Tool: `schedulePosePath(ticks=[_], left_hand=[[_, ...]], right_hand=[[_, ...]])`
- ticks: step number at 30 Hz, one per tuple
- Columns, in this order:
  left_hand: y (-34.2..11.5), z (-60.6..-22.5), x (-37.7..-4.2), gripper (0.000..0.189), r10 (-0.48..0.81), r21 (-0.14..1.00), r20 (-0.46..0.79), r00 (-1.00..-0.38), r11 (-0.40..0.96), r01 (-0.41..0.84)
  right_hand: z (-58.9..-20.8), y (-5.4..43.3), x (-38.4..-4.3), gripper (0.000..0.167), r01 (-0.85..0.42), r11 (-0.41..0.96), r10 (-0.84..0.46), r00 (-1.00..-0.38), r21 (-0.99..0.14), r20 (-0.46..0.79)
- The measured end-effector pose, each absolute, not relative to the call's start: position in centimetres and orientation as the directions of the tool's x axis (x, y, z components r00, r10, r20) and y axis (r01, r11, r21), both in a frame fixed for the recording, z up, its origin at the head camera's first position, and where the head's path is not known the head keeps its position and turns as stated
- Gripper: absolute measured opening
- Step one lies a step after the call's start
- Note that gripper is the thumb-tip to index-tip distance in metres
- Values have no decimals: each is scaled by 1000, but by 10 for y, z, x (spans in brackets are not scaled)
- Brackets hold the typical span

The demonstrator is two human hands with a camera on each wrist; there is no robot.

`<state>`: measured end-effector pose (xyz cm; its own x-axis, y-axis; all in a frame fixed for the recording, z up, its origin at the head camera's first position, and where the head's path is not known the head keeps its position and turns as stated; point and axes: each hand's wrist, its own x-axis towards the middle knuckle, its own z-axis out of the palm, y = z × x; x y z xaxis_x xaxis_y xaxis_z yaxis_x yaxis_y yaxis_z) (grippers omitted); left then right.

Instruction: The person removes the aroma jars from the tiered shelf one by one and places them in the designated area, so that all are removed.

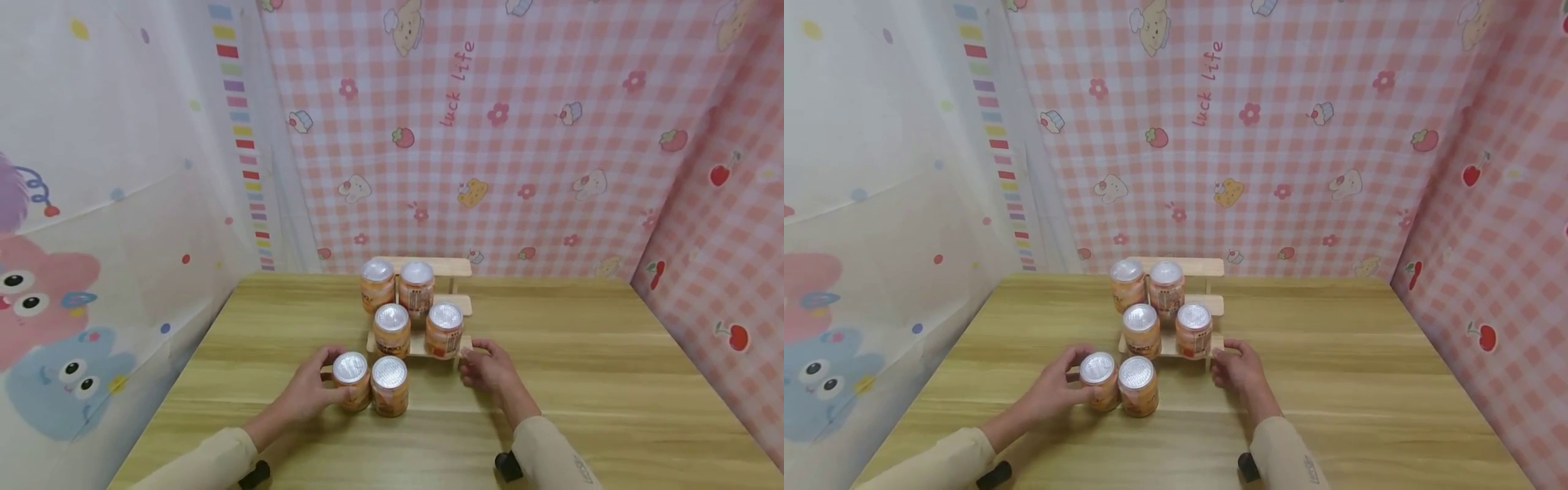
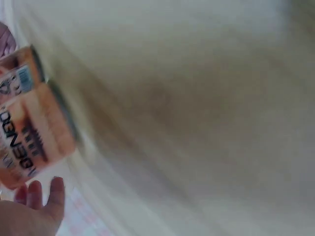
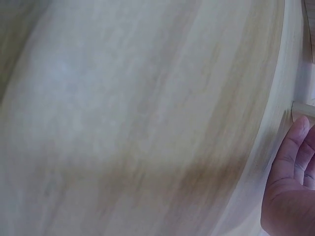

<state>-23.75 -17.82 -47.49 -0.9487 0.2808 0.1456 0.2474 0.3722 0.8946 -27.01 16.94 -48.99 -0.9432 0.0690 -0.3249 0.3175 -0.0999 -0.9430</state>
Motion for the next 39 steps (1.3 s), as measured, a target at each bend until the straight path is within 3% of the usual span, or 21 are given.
schedulePosePath(ticks=[6,19,39], left_hand=[[-181,-465,-247,61,215,920,126,-968,340,195],[-186,-438,-278,59,127,911,214,-969,332,245],[-148,-381,-347,85,257,853,248,-934,399,337]], right_hand=[[-487,167,-271,42,312,-106,69,-945,-944,-320],[-484,162,-270,41,303,-102,68,-948,-948,-310],[-483,167,-266,48,304,-82,75,-948,-949,-310]])
